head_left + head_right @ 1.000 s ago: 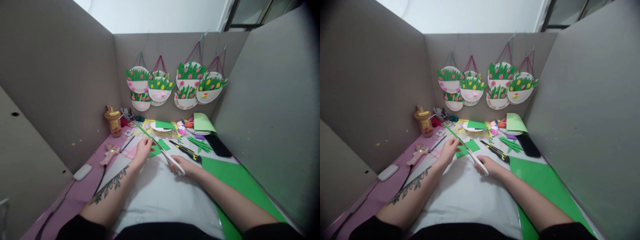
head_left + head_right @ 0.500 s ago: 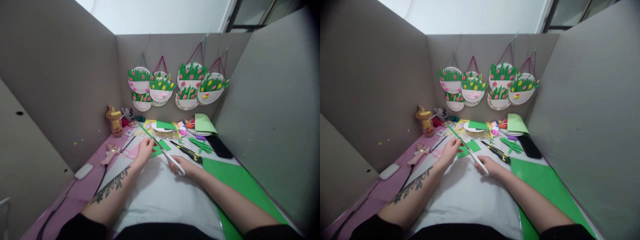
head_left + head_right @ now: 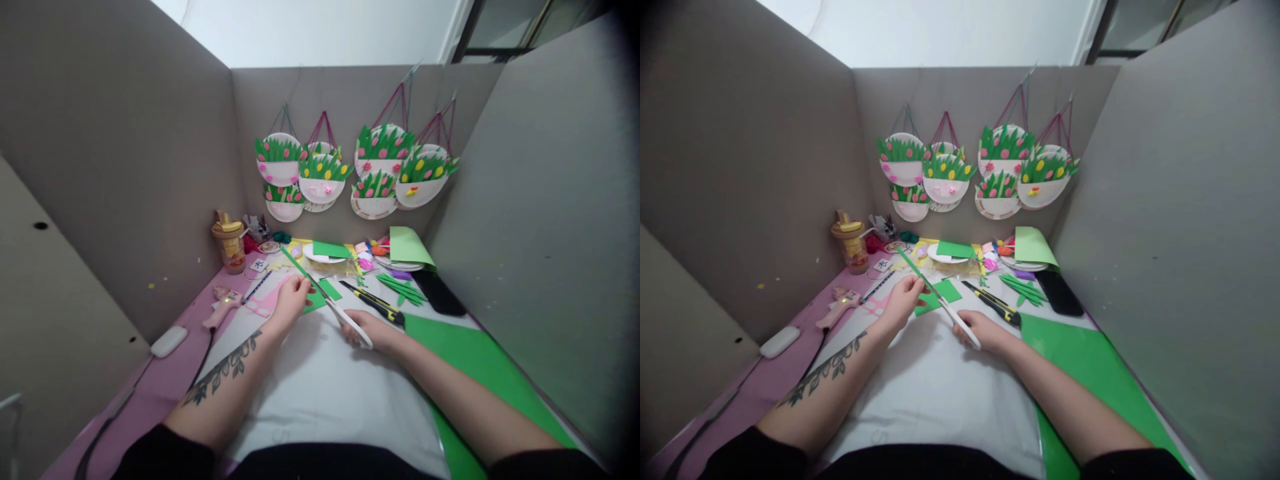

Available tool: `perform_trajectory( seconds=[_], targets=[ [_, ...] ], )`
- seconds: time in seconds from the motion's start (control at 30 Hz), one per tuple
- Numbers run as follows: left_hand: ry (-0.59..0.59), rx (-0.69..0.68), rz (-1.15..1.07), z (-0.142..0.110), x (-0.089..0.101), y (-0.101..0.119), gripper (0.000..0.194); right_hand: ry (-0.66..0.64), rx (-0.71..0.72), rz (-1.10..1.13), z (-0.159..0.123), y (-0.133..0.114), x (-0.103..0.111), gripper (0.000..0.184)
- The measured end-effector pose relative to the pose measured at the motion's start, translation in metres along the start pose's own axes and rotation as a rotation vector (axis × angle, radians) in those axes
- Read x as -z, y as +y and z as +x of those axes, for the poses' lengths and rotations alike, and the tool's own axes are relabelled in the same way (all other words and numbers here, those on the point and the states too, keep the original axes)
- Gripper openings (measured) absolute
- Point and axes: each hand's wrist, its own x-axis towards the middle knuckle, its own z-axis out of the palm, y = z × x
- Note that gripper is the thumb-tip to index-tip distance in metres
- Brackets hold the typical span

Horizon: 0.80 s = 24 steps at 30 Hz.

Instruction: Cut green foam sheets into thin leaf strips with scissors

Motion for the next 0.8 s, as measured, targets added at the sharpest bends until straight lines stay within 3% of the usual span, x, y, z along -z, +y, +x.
perform_trajectory(
  seconds=[0.17, 0.8],
  targets=[
    [0.042, 0.010, -0.034, 0.0031, 0.0020, -0.0012, 0.019, -0.004, 0.009, -0.027, -0.0010, 0.0003, 0.0010, 0.015],
    [0.017, -0.042, -0.024, -0.0048, -0.0033, 0.0007, 0.019, 0.001, 0.035, 0.016, 0.0039, 0.0024, -0.0024, 0.017]
  ],
)
